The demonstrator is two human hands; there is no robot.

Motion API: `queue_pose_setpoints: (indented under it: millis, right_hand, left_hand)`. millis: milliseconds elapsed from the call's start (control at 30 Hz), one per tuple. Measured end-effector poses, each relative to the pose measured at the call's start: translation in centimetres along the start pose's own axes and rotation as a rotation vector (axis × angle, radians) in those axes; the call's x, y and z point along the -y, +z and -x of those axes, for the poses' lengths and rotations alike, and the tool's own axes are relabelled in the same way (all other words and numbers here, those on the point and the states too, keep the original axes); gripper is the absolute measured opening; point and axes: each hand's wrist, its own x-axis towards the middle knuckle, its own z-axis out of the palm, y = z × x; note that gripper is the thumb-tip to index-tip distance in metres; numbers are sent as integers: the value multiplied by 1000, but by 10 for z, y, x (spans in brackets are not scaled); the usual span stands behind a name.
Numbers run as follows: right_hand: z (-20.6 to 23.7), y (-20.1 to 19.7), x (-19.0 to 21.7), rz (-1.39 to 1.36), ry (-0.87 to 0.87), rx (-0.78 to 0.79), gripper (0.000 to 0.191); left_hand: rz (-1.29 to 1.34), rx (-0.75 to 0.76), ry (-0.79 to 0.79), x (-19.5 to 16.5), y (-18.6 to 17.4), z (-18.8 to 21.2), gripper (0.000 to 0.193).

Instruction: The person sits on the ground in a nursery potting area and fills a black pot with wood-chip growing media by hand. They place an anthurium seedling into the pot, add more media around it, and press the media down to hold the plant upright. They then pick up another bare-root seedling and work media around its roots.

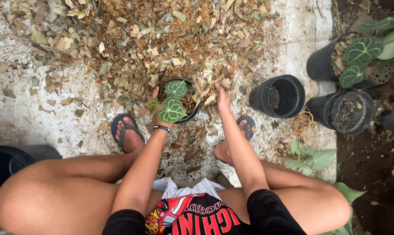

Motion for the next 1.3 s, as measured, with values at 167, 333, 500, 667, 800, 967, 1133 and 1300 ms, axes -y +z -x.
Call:
queue_pose_setpoints:
  millis: [167,333,500,667,800,967,1133,1300]
  right_hand:
    - [47,9,-19,151,104,45,67]
    - [74,20,12,992,-133,282,77]
    - [95,25,29,1062,-360,187,95]
    - [103,42,2,1500,-713,533,55]
    - [80,49,1,1387,-543,551,39]
    - [50,69,14,1356,-387,764,30]
    - [58,61,26,1574,-662,641,28]
    - [115,29,36,1674,-877,687,53]
  left_hand:
    - [207,169,-285,-14,-8,-7,32]
    - [8,285,-181,-20,-14,-8,24]
    - [-29,189,-54,-29,-17,-9,18]
    - [660,41,-457,-44,-12,-15,45]
    - [797,35,-550,-44,-10,-15,74]
    - [-231,-34,159,-40,-17,-15,77]
    - [849,-23,-470,-46,-11,-18,86]
    - [1015,-28,-561,-33,-10,-14,74]
